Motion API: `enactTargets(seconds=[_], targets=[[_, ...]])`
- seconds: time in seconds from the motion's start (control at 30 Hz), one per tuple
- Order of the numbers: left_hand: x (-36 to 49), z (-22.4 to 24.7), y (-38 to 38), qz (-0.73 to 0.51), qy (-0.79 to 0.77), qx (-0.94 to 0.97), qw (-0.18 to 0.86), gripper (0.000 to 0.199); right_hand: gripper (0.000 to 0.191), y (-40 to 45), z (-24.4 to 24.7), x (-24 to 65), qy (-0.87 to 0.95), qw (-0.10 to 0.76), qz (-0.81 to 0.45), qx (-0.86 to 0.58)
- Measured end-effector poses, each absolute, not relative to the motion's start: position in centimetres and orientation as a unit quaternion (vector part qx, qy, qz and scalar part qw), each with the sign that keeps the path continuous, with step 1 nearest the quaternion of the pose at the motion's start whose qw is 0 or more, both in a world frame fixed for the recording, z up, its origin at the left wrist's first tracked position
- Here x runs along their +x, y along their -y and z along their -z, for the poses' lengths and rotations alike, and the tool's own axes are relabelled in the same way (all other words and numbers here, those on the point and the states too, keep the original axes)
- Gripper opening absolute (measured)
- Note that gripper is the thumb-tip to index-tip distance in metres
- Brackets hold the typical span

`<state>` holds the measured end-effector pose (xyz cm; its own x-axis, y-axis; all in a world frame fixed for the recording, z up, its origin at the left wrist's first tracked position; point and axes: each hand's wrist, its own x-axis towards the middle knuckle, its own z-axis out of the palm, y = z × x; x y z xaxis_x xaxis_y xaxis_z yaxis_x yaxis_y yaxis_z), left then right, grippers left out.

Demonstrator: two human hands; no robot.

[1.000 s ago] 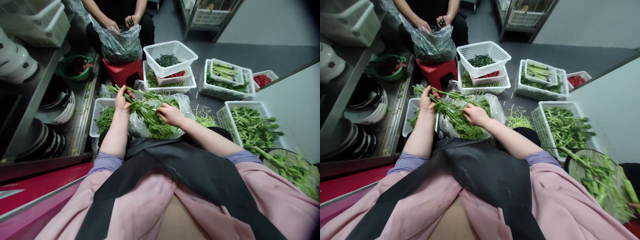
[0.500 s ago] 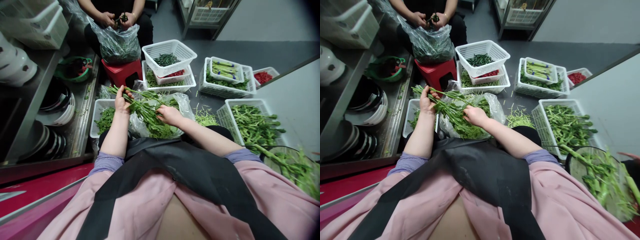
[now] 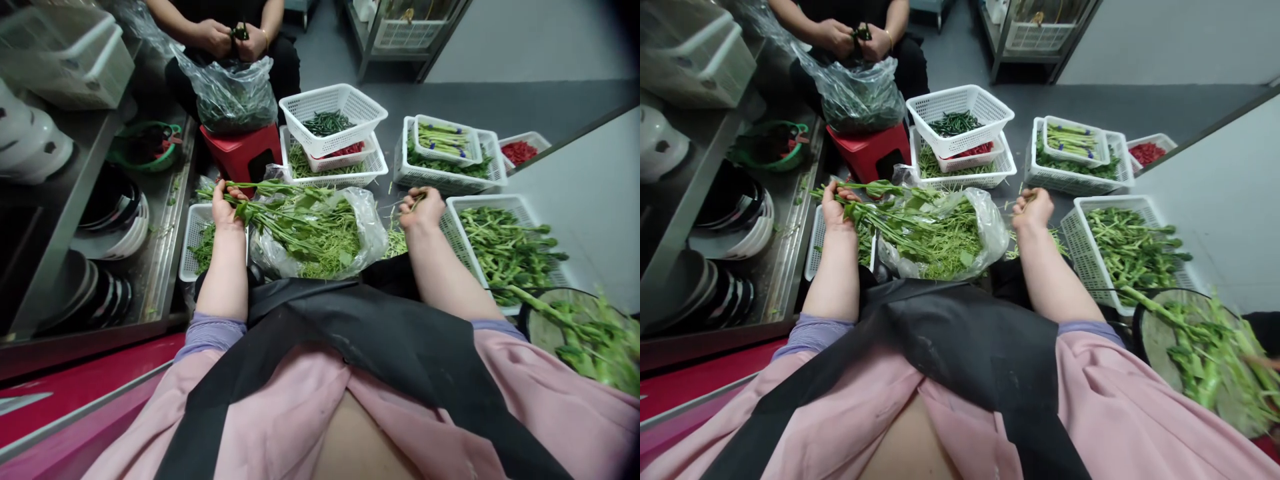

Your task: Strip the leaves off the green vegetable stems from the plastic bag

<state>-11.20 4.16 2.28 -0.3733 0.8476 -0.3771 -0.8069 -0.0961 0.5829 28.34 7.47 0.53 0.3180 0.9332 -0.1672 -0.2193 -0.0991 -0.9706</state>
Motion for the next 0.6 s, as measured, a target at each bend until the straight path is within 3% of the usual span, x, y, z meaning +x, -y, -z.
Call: enactTargets(seconds=[0.1,0.17,0.33,0.5,0.6], targets=[[-11.0,-2.3,-4.1,-0.741,-0.378,0.022,0.555,0.030,0.030,-7.4,-2.9,29.2,0.330,0.651,-0.409,-0.548],[-10.7,-2.6,-4.1,-0.736,-0.391,0.025,0.552,0.032,0.025,-6.2,-4.5,27.5,0.431,0.625,-0.391,-0.520],[-10.0,-3.2,-3.9,-0.727,-0.392,0.025,0.563,0.035,0.028,-3.3,-6.0,21.2,0.624,0.352,-0.542,-0.440],[-9.9,-2.5,-4.2,-0.726,-0.385,0.020,0.569,0.032,0.042,-4.0,-4.4,18.4,0.528,0.156,-0.734,-0.398],[-10.2,-1.6,-4.5,-0.731,-0.365,0.016,0.576,0.028,0.041,-4.4,-3.5,17.6,0.484,0.093,-0.787,-0.371]])
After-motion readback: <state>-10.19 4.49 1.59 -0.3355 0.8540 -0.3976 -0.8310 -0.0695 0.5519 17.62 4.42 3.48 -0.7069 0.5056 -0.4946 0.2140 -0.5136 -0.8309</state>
